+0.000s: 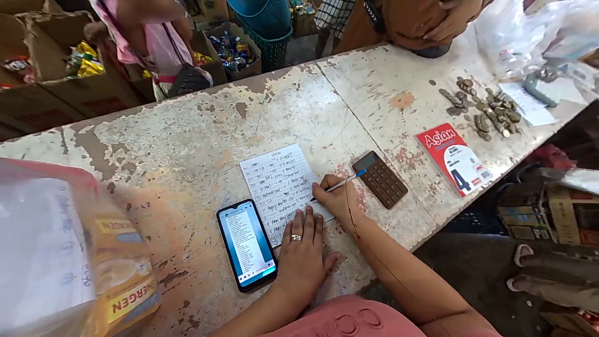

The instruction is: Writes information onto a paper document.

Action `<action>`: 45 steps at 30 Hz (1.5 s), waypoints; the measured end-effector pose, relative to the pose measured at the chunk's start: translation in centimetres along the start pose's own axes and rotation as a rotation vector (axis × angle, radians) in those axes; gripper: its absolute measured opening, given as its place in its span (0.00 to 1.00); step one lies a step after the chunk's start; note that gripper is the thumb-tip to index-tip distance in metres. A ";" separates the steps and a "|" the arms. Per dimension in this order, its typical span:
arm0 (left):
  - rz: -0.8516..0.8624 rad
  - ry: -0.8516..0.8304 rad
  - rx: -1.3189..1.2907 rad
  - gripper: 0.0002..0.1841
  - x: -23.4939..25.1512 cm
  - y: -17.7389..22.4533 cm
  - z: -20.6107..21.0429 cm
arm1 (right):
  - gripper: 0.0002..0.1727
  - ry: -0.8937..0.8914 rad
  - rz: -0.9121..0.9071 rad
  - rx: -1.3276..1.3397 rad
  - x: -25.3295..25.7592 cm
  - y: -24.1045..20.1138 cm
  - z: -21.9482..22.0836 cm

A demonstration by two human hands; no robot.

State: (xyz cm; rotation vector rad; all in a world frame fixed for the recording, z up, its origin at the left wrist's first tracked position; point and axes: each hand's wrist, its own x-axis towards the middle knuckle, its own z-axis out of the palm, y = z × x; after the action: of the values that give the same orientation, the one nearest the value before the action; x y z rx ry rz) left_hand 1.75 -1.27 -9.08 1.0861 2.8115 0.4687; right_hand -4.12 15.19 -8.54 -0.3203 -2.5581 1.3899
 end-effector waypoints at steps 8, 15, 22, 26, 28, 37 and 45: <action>0.011 0.048 0.003 0.46 0.0 -0.1 0.4 | 0.18 -0.050 0.008 -0.019 0.1 -0.6 -0.4; 0.012 0.074 0.016 0.46 0.0 -0.1 0.6 | 0.19 -0.013 0.003 -0.027 0.0 -0.9 -0.4; 0.010 0.052 0.010 0.46 -0.1 -0.2 0.4 | 0.19 -0.007 -0.031 0.006 -0.1 -0.4 0.1; -0.006 -0.041 -0.032 0.46 -0.1 -0.2 -0.5 | 0.16 -0.017 -0.038 -0.009 -0.2 -1.0 -0.1; -0.018 -0.071 -0.066 0.45 -0.1 -0.2 -0.8 | 0.16 -0.003 -0.047 0.005 -0.2 -0.9 0.0; 0.025 -0.088 -0.149 0.31 -0.1 -0.1 -1.3 | 0.12 -0.034 0.057 0.153 0.1 -0.7 -0.5; 0.017 0.157 -0.034 0.25 -0.4 0.3 -0.7 | 0.07 -0.012 0.097 0.273 0.5 -0.7 -0.6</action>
State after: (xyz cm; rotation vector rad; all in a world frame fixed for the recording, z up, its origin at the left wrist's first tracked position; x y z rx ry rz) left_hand 2.11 -1.53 -8.34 1.1138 2.9174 0.6271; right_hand -4.52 15.42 -7.60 -0.3935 -2.3474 1.7553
